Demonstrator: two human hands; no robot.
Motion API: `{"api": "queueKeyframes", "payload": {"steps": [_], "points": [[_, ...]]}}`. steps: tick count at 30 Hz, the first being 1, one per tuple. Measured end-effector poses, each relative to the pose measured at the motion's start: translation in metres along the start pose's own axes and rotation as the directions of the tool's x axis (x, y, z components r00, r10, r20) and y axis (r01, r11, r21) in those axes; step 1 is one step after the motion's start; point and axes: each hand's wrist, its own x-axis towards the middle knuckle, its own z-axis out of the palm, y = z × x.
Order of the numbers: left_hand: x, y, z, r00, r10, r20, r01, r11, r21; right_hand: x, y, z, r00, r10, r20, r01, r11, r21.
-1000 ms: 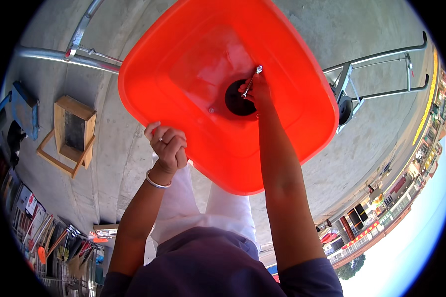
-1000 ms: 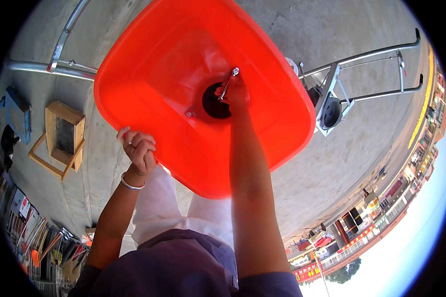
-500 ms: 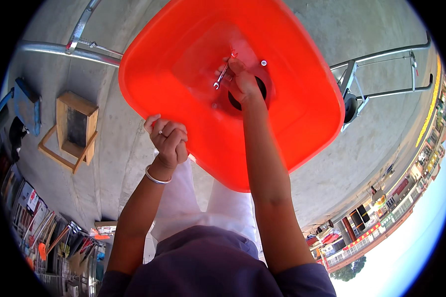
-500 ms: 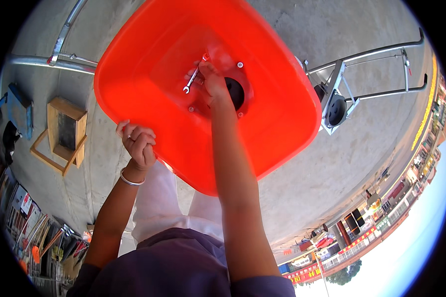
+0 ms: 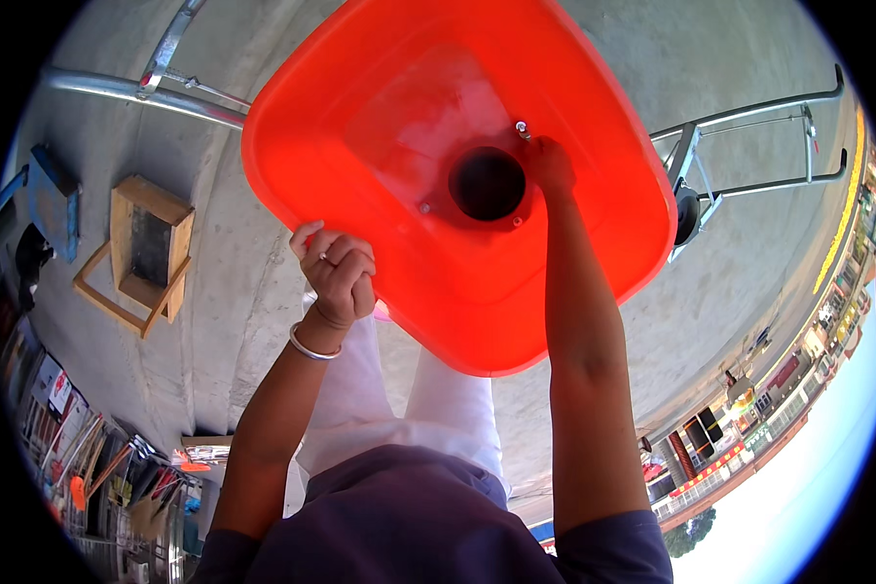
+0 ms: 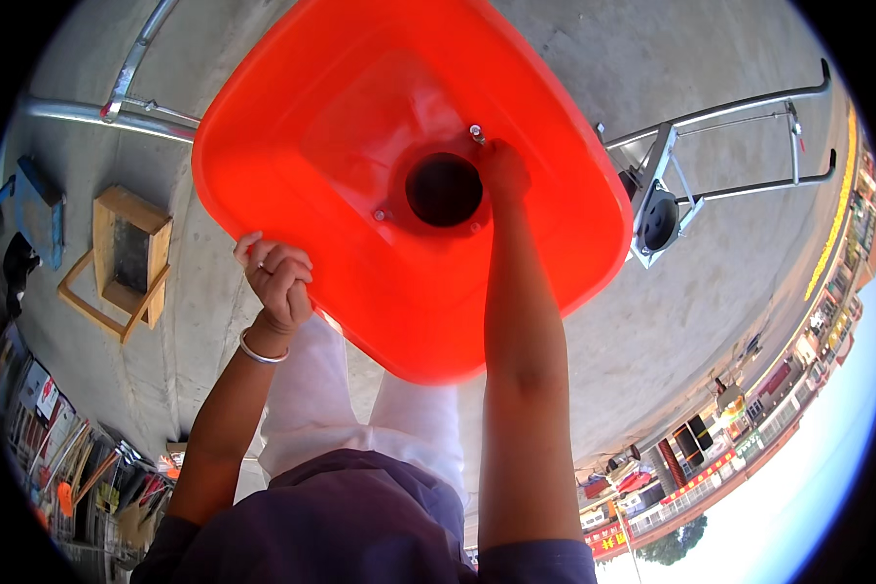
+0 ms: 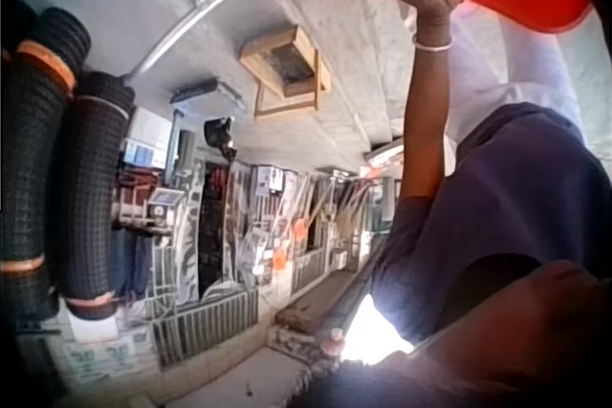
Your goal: The person uses a wrench to tighten bolts on a red plastic basin mounted on a metal cart frame. They then move the cart and continue tightening bolts on a black circular component attached to the frame.
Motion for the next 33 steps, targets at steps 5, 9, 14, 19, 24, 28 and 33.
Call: {"api": "queueKeyframes", "payload": {"steps": [5,9,14,19,24,28,33], "points": [[0.003,0.002,0.0,1.0,0.001,0.0,-0.001,1.0,-0.001,0.003,0.006,0.002,0.993,-0.105,-0.048,0.102,0.993,-0.064],[0.002,0.002,0.0,1.0,-0.004,0.001,0.004,1.0,0.003,-0.005,0.0,-0.002,0.984,-0.169,-0.05,0.161,0.977,-0.14],[0.003,0.002,0.001,1.0,0.009,0.005,-0.009,1.0,0.003,0.018,0.023,0.023,0.978,-0.187,-0.089,0.196,0.974,0.109],[0.002,0.001,0.001,1.0,0.003,0.004,-0.003,1.0,0.013,0.013,0.001,0.046,0.978,0.084,0.19,-0.194,0.699,0.688],[0.002,0.002,0.0,1.0,-0.009,-0.006,0.009,1.0,0.005,0.011,-0.053,0.064,0.872,0.21,0.443,-0.425,-0.127,0.896],[0.006,0.001,0.001,1.0,0.017,0.001,-0.017,1.0,0.003,0.049,-0.095,0.088,0.806,0.314,0.501,-0.214,-0.635,0.742],[0.001,-0.001,-0.001,1.0,0.001,0.013,-0.001,1.0,0.006,-0.008,-0.102,0.063,0.933,0.132,0.336,-0.245,-0.449,0.859]]}}
